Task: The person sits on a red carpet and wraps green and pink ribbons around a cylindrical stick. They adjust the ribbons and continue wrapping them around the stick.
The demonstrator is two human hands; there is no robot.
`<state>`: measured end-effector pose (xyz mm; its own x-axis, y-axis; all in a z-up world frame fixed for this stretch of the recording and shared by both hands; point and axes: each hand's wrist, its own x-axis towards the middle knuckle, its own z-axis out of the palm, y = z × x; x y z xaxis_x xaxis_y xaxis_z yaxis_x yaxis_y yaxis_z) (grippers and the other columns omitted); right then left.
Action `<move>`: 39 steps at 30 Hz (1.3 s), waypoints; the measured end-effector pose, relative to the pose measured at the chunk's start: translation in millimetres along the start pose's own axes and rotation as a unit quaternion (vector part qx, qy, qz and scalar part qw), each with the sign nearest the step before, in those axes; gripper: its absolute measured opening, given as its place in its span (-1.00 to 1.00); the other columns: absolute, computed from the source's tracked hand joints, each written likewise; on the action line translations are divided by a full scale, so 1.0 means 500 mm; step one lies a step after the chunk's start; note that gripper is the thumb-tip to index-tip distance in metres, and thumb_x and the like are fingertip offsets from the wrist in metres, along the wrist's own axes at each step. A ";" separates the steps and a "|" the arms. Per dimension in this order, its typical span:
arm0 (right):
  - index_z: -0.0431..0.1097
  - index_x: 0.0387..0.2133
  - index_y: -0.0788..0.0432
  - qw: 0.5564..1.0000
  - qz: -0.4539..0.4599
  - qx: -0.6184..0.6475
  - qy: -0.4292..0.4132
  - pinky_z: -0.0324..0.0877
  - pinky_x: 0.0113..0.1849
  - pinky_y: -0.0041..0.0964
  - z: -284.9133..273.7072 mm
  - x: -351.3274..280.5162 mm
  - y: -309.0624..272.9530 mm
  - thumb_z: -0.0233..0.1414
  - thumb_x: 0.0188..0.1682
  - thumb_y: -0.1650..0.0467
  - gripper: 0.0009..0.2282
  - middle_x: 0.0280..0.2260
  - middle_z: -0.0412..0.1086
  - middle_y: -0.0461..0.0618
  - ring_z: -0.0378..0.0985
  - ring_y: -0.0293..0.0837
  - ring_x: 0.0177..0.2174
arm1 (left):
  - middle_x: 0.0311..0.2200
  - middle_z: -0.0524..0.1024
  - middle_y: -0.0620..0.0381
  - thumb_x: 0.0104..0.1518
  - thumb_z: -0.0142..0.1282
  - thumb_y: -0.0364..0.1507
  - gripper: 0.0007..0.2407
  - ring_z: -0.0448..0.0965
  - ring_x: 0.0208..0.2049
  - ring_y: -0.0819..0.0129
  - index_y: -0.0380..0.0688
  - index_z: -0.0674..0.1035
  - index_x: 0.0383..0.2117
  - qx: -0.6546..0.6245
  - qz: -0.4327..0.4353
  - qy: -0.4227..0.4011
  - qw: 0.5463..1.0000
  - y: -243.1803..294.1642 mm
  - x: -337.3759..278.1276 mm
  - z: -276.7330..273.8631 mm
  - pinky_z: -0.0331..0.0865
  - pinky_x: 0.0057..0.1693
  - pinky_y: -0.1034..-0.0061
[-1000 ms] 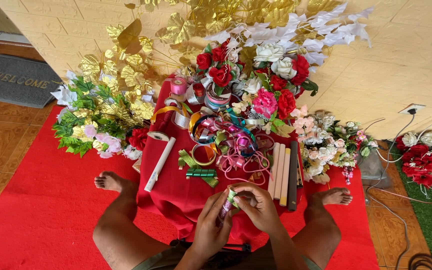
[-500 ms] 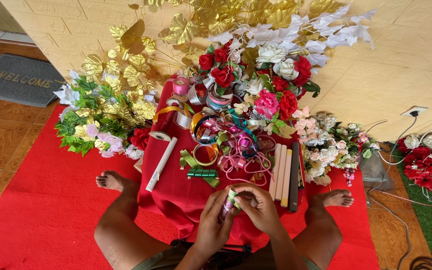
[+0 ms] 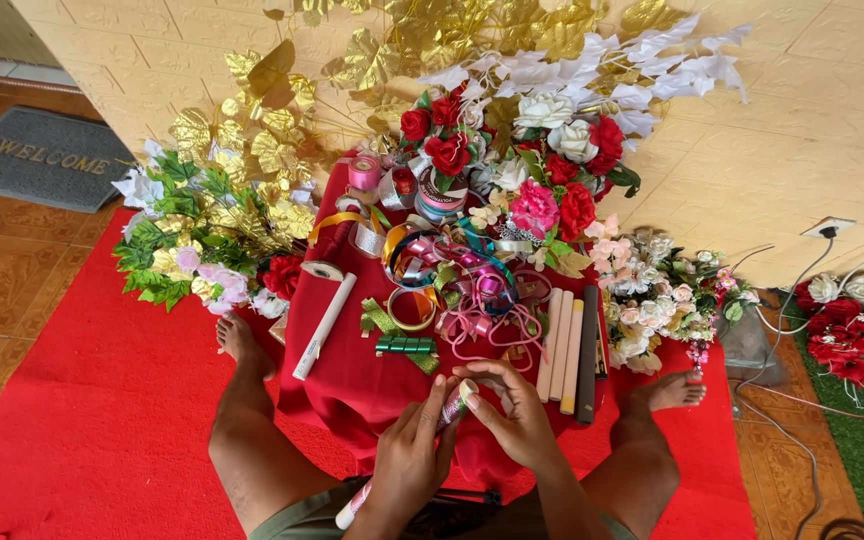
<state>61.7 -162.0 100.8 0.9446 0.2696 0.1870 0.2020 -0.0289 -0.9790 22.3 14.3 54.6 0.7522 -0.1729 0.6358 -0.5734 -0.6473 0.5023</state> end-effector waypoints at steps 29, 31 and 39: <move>0.41 0.10 0.09 0.994 0.088 0.010 0.064 0.54 -0.08 -0.20 0.001 -0.015 0.057 0.12 0.00 0.19 -0.58 -0.08 0.56 -0.02 0.62 -0.11 -0.04 | 0.08 0.61 0.00 0.23 0.19 -0.48 -0.61 0.69 -0.15 0.16 -0.20 0.46 0.20 -0.011 -0.016 -0.003 1.000 0.004 0.022 -0.001 0.64 -0.22 0.34; 0.30 0.22 0.09 0.996 0.067 0.045 0.027 0.49 0.00 -0.14 -0.008 -0.020 0.066 0.10 0.00 0.10 -0.44 -0.01 0.50 0.00 0.56 -0.06 0.04 | 0.10 0.59 -0.08 0.21 0.21 -0.50 -0.60 0.70 -0.07 0.07 -0.25 0.45 0.20 -0.062 -0.036 -0.007 0.997 0.007 0.028 -0.003 0.68 -0.13 0.29; 0.57 -0.17 0.17 0.986 0.132 -0.106 -0.006 0.28 -0.42 -0.40 -0.055 -0.015 0.091 0.20 0.02 0.27 -0.76 -0.38 0.42 -0.19 0.29 -0.34 -0.49 | -0.21 0.49 0.16 0.19 0.24 -0.40 -0.61 0.50 -0.26 0.42 -0.12 0.56 0.18 -0.337 -0.247 -0.037 0.908 -0.014 0.043 -0.004 0.47 -0.28 0.59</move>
<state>71.1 -191.6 57.1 0.9685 0.2376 -0.0738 0.0008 -0.2997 -0.9540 41.7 16.7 65.7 0.9771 -0.0502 0.2069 -0.2098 -0.0621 0.9758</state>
